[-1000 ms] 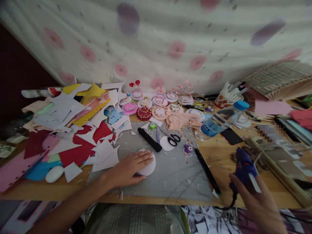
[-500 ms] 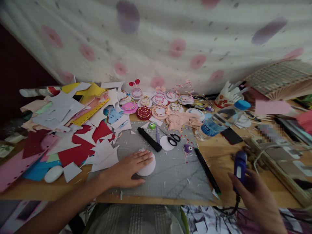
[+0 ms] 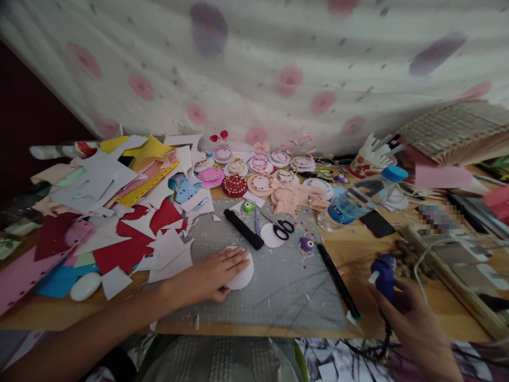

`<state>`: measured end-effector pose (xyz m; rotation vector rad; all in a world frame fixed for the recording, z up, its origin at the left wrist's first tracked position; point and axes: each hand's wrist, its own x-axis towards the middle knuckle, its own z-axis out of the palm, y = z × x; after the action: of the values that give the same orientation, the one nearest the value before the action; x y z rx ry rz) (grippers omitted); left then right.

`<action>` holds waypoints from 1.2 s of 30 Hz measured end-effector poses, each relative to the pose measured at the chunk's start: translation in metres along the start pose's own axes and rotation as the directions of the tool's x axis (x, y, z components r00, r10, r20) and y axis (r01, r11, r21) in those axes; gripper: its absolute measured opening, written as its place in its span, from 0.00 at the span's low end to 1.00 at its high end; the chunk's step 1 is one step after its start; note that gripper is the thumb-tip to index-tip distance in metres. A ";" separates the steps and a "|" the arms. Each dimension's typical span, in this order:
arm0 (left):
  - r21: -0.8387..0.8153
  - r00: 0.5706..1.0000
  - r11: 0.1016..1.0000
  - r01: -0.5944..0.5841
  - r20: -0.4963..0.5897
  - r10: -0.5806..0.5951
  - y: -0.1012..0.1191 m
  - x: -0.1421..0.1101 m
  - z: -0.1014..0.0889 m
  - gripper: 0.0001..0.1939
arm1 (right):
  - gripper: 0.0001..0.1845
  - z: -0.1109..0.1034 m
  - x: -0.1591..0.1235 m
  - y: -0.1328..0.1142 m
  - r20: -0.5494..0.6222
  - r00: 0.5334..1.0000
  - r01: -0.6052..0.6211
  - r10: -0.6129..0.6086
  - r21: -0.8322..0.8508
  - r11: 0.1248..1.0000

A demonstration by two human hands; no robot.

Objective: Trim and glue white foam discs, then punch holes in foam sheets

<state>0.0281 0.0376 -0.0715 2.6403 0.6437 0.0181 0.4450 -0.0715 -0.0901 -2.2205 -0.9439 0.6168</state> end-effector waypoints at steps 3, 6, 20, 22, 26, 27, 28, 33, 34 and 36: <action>0.019 1.000 1.000 0.004 0.002 -0.004 -0.001 0.002 0.006 0.40 | 0.33 0.003 -0.001 -0.003 0.000 1.000 -0.014 0.014 0.042 0.999; 0.046 1.000 0.999 0.007 -0.009 -0.007 -0.001 0.003 0.010 0.41 | 0.32 0.004 -0.004 -0.009 -0.006 1.000 -0.027 0.027 0.039 0.999; 0.173 0.999 0.985 -0.020 -0.022 0.024 0.002 0.000 0.012 0.37 | 0.37 0.005 -0.009 -0.022 -0.082 0.995 -0.063 0.063 -0.003 0.998; 0.229 0.997 0.972 -0.055 -0.034 0.064 0.001 -0.002 0.010 0.35 | 0.37 0.003 -0.015 -0.030 -0.082 0.993 -0.080 0.081 0.011 0.997; 0.366 0.979 0.923 -0.117 -0.112 0.169 0.001 -0.012 0.003 0.26 | 0.33 -0.005 -0.030 -0.061 -0.074 0.993 -0.089 0.089 -0.001 0.996; 0.384 0.972 0.916 -0.117 -0.143 0.184 0.001 -0.016 0.001 0.23 | 0.31 -0.008 -0.034 -0.068 -0.074 0.992 -0.103 0.102 -0.018 0.994; 0.392 0.964 0.913 -0.116 -0.177 0.198 0.001 -0.020 -0.002 0.21 | 0.29 -0.010 -0.037 -0.074 -0.075 0.989 -0.130 0.128 -0.021 0.991; 0.146 0.917 0.989 -0.028 -0.390 0.084 0.003 -0.039 -0.022 0.20 | 0.21 -0.014 -0.038 -0.069 -0.118 0.980 -0.167 0.162 -0.033 0.985; 0.027 0.900 0.999 0.028 -0.436 -0.013 0.003 -0.042 -0.025 0.19 | 0.20 -0.013 -0.036 -0.064 -0.132 0.982 -0.136 0.132 -0.023 0.990; -0.223 0.839 0.965 0.138 -0.492 -0.233 0.000 -0.046 -0.029 0.17 | 0.19 -0.010 -0.035 -0.057 -0.159 0.985 -0.053 0.063 0.066 0.996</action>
<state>-0.0163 0.0284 -0.0411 2.3827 1.0176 0.7166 0.4028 -0.0711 -0.0374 -2.2115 -0.7710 0.4778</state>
